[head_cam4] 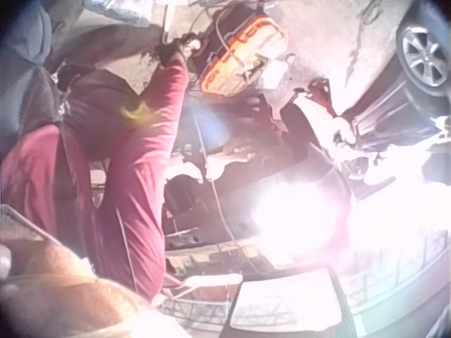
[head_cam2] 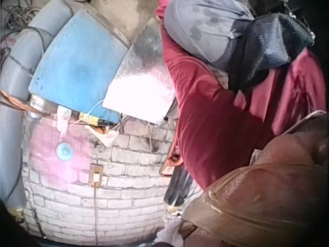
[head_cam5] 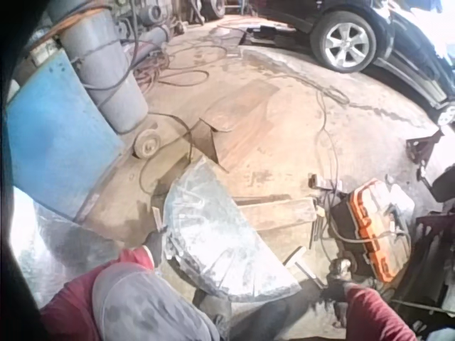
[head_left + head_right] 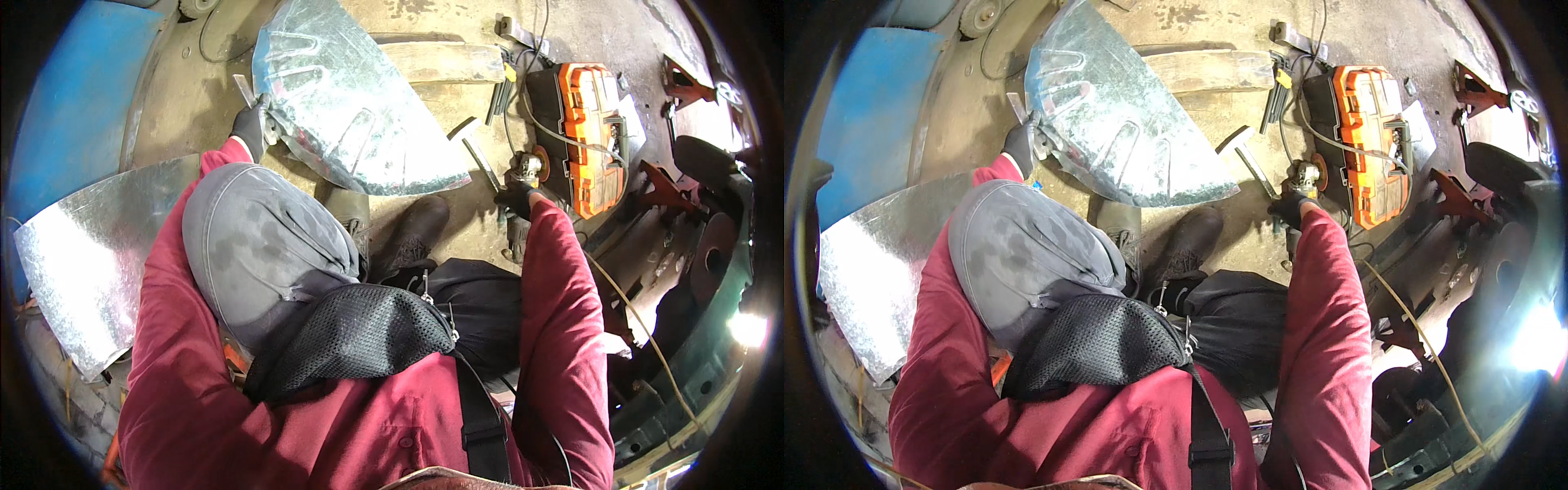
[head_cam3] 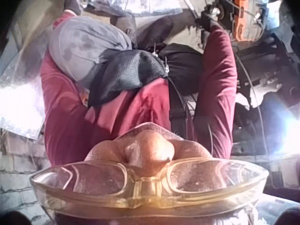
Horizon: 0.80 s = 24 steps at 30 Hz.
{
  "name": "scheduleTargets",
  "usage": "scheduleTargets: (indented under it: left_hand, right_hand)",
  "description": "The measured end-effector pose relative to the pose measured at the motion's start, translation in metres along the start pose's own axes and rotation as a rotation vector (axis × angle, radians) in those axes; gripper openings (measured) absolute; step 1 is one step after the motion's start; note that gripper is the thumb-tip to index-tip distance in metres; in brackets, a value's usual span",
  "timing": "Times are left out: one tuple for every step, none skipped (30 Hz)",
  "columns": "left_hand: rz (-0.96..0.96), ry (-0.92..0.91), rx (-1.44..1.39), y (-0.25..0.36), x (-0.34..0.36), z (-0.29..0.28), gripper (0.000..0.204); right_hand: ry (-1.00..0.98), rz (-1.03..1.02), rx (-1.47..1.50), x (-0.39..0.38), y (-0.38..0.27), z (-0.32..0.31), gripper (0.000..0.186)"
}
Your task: The person sits on the floor and uses a hammer and a metal dolly to shape a curved metal sheet. They repeatedly strike the sheet to form a specific curve, adjusting its position as needed.
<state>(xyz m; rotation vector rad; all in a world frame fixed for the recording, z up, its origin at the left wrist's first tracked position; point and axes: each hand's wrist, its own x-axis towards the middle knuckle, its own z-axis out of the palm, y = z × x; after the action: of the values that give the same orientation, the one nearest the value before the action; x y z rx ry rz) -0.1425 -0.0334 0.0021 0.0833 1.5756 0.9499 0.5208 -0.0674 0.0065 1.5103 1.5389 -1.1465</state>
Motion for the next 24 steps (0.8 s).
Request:
scheduleTargets:
  left_hand:
    - [0.002,0.011,0.014,0.000,-0.002,-0.007,0.025]
    - [0.006,0.000,0.021,0.001,0.001,-0.005,0.025]
    - [0.009,-0.010,0.026,0.002,0.003,-0.003,0.026]
    - [-0.015,-0.026,0.036,0.004,0.000,0.007,0.027]
    - [-0.040,-0.039,0.045,0.010,-0.009,0.022,0.028]
    - [-0.058,-0.015,0.061,0.014,-0.018,0.015,0.030]
    - [-0.058,-0.110,0.169,0.019,-0.005,-0.017,0.031]
    - [-0.057,-0.102,0.175,0.017,0.001,-0.014,0.031]
    - [-0.070,-0.117,0.160,0.014,0.005,-0.013,0.032]
    - [-0.081,-0.103,0.152,0.012,0.006,-0.025,0.033]
    - [-0.076,-0.149,0.183,0.016,0.001,-0.014,0.032]
    - [-0.061,-0.062,0.074,0.010,-0.007,0.003,0.030]
    - [-0.054,-0.059,0.081,0.012,-0.010,0.003,0.030]
    - [-0.052,-0.055,0.089,0.014,-0.014,0.003,0.030]
    - [-0.065,-0.053,0.089,0.016,-0.018,0.004,0.029]
    - [-0.072,-0.074,0.073,0.013,-0.019,0.002,0.028]
    - [-0.096,-0.097,0.104,0.017,-0.019,-0.006,0.029]
    - [-0.121,-0.123,0.137,0.022,-0.018,-0.013,0.031]
    - [-0.114,-0.080,0.118,0.020,-0.017,-0.016,0.029]
    - [-0.108,-0.049,0.097,0.017,-0.016,-0.012,0.027]
    - [-0.102,-0.024,0.078,0.013,-0.014,-0.008,0.026]
    - [-0.103,-0.023,0.097,0.010,-0.012,0.001,0.026]
    - [-0.096,-0.051,0.091,0.008,-0.011,0.007,0.025]
    - [-0.093,-0.090,0.087,0.003,-0.009,0.016,0.025]
  right_hand:
    - [-0.088,0.047,0.024,-0.006,-0.025,-0.010,0.052]
    - [-0.124,0.263,0.265,-0.026,-0.055,-0.022,0.051]
    - [-0.121,0.264,0.271,0.000,-0.036,0.003,0.044]
    - [-0.057,0.073,0.155,0.002,-0.034,0.012,0.048]
    - [0.030,-0.105,0.022,0.004,-0.030,0.022,0.054]
    - [0.102,-0.040,-0.003,-0.005,-0.064,0.018,0.062]
    - [0.174,0.015,-0.026,-0.020,-0.107,0.006,0.072]
    - [0.311,0.123,0.040,-0.006,-0.105,0.002,0.068]
    - [0.386,0.150,0.077,-0.002,-0.094,-0.005,0.067]
    - [0.444,0.151,0.120,-0.005,-0.108,-0.015,0.067]
    - [0.579,0.153,0.156,-0.006,-0.107,-0.014,0.065]
    - [0.514,0.172,0.110,0.011,-0.088,-0.006,0.073]
    - [0.480,0.211,0.101,0.026,-0.089,-0.001,0.075]
    - [0.441,0.253,0.090,0.031,-0.094,0.005,0.076]
    - [0.497,0.260,0.107,0.033,-0.096,0.011,0.075]
    - [0.487,0.295,0.086,0.029,-0.101,0.007,0.071]
    - [0.433,0.247,0.074,0.034,-0.100,0.003,0.067]
    - [0.380,0.202,0.063,0.037,-0.100,-0.001,0.064]
    - [0.356,0.141,0.071,0.032,-0.103,-0.005,0.055]
    - [0.408,0.139,0.125,0.028,-0.095,-0.003,0.053]
    - [0.462,0.141,0.183,0.024,-0.083,0.001,0.051]
    - [0.524,0.155,0.239,0.020,-0.062,0.007,0.050]
    - [0.628,0.126,0.243,0.012,-0.053,0.007,0.046]
    - [0.681,0.143,0.158,-0.005,-0.036,0.005,0.043]
